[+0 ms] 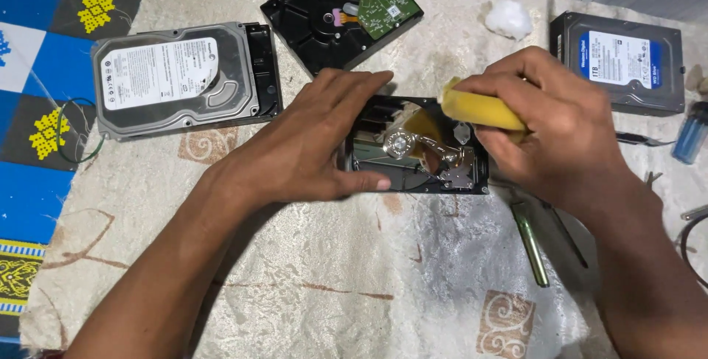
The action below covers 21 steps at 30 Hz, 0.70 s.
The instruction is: Cleaning the internal components of a hard drive with a sponge and reassembling the top cover.
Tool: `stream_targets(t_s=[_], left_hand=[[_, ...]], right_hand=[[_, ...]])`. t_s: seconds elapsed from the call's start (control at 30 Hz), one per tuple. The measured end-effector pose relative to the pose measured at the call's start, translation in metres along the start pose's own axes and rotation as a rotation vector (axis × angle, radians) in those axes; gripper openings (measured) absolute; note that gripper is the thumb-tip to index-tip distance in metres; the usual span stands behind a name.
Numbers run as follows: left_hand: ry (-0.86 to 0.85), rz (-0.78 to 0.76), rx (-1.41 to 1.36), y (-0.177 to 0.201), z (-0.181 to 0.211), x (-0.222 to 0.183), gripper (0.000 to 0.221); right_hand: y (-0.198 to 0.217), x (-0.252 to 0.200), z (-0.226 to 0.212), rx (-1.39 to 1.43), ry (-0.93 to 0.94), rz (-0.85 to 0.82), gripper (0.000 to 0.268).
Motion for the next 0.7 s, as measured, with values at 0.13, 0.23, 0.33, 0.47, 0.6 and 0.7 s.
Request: stream_targets(t_s=[0.13,0.23,0.33,0.47,0.6,0.7], left_hand=[[-0.034,0.067,-0.011,0.004,-0.003,-0.001,0.096],[-0.035,-0.037,-0.032,-0.001,-0.006,-0.004,0.132],[0.006,-0.085,-0.025,-0.001,-0.009,-0.007,0.156],[-0.032,-0.026,-0.045,-0.003,-0.014,-0.008,0.154],[-0.089,0.007,-0.091,-0.003,-0.014,-0.010,0.151],[-0.062,-0.011,-0.048,-0.003,-0.015,-0.010,0.152]], right_hand=[[-0.014,0.007,-0.002,0.049,-0.007,-0.033,0.036],[-0.024,0.021,-0.004,0.044,-0.019,-0.129,0.041],[-0.037,0.040,-0.020,0.061,0.039,-0.184,0.033],[-0.063,0.047,-0.047,0.082,0.002,-0.388,0.030],[-0.040,0.055,-0.061,0.350,0.048,-0.337,0.028],[-0.006,0.060,-0.041,0.106,0.151,-0.050,0.029]])
Point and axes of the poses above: each hand's wrist, its own x-axis towards the middle knuckle, its own y-axis out of the back of the hand, z = x × y, the point moved 6 cm from there along x, towards the middle knuckle, and after that the axes turned 4 degrees about z, right-handed, at the moved point
